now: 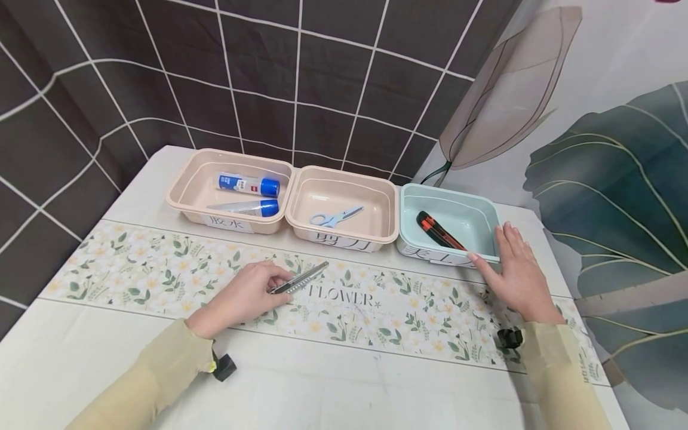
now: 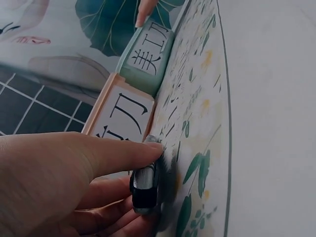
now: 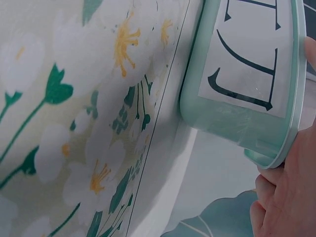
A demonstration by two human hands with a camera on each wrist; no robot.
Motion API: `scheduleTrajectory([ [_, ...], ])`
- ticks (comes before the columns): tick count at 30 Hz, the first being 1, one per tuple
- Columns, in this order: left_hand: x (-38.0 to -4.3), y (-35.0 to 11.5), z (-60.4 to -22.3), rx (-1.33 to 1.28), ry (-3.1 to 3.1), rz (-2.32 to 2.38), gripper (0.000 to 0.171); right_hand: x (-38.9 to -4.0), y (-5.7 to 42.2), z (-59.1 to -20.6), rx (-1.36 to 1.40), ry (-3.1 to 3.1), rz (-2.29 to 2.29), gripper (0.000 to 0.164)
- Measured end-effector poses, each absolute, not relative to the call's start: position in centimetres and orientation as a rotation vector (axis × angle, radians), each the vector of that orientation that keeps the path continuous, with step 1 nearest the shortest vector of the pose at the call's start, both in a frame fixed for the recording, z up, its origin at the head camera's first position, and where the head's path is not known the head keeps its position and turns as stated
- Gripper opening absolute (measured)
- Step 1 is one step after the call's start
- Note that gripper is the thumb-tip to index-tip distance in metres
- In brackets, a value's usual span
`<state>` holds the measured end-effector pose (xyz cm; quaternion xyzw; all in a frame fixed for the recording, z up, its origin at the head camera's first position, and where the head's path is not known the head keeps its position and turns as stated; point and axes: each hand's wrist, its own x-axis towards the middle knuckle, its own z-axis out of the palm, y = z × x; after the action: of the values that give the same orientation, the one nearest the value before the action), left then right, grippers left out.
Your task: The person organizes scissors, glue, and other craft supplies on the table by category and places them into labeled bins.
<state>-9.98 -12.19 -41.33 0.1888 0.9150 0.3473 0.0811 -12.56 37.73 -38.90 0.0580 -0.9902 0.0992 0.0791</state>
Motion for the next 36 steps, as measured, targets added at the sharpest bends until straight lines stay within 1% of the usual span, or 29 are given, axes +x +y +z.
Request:
scheduleTrajectory([
  [7,-10.0,-12.3,-41.5,0.583,2.737,1.058,0.03,-12.6,37.8,-38.8,0.17,-2.964,0.299,0.086],
  [23,-10.0,-12.3,-41.4,0.678,2.779,1.046,0.034,-12.7,37.8,-38.8,0.163,-2.963,0.291,0.086],
  [30,-10.3,-10.9,-40.2,0.739,2.76,1.07,0.036,-12.6,37.8,-38.8,0.164,-2.965,0.297,0.086],
  [36,-11.0,-9.0,-39.3,0.867,2.768,1.073,0.035,-12.5,37.6,-38.7,0.175,-2.962,0.307,0.086],
])
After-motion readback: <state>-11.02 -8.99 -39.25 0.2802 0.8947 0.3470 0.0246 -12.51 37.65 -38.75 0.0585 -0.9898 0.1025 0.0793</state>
